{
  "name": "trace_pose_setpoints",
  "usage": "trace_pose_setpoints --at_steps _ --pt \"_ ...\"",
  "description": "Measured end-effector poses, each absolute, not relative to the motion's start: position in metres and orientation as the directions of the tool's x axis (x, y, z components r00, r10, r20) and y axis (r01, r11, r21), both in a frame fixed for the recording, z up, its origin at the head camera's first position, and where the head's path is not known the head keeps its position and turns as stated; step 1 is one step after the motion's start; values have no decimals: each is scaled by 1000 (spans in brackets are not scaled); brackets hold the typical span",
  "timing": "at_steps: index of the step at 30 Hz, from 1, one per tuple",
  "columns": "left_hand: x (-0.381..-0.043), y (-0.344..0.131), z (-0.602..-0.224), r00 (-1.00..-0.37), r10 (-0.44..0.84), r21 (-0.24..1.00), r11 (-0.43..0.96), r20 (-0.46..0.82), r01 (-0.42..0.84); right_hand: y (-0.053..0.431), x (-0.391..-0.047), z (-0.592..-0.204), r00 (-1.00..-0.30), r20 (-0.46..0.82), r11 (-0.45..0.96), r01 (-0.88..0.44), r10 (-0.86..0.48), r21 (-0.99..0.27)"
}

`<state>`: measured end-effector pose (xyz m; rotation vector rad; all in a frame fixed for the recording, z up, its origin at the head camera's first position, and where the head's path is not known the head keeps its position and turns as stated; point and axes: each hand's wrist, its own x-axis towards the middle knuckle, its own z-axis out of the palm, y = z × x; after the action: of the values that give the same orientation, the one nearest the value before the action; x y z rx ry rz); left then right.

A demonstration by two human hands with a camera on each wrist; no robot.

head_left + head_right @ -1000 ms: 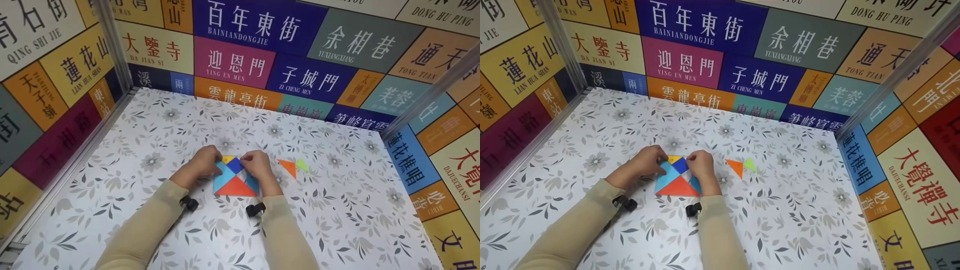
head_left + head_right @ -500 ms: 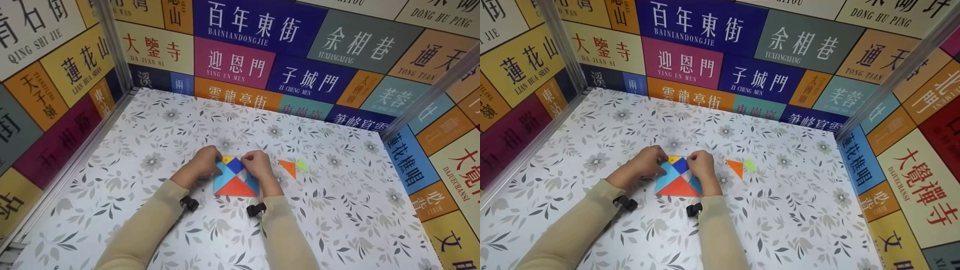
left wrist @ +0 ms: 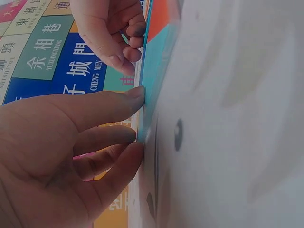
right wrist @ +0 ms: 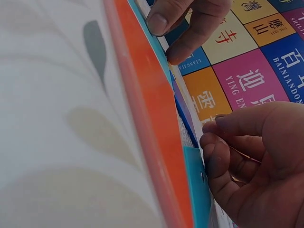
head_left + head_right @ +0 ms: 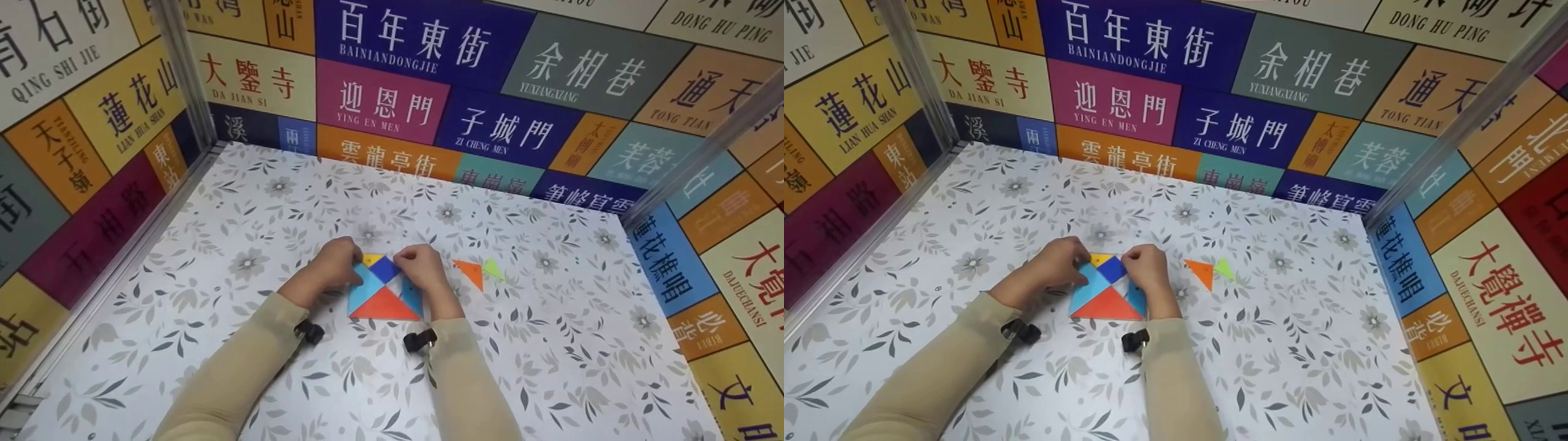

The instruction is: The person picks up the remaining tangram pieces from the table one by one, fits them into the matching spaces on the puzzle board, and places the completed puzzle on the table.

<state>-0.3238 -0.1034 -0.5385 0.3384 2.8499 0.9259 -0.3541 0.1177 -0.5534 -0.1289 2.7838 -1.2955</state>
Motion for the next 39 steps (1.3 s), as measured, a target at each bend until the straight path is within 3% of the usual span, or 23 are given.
trace_pose_setpoints --at_steps 5,12,23,39 --pt "-322 -98 -534 -965 260 531 816 18 229 118 -354 -553 -994 -29 623 -43 -105 -781" --pt "-320 -92 -535 -941 337 509 807 19 299 119 -355 -553 -994 -32 618 -41 -106 -785" --pt "-318 -94 -533 -944 317 552 806 -93 216 119 -356 -552 -991 -53 610 -33 -122 -792" --pt "-321 -95 -534 -938 335 516 821 -87 245 129 -357 -549 -975 -57 504 -61 -215 -861"
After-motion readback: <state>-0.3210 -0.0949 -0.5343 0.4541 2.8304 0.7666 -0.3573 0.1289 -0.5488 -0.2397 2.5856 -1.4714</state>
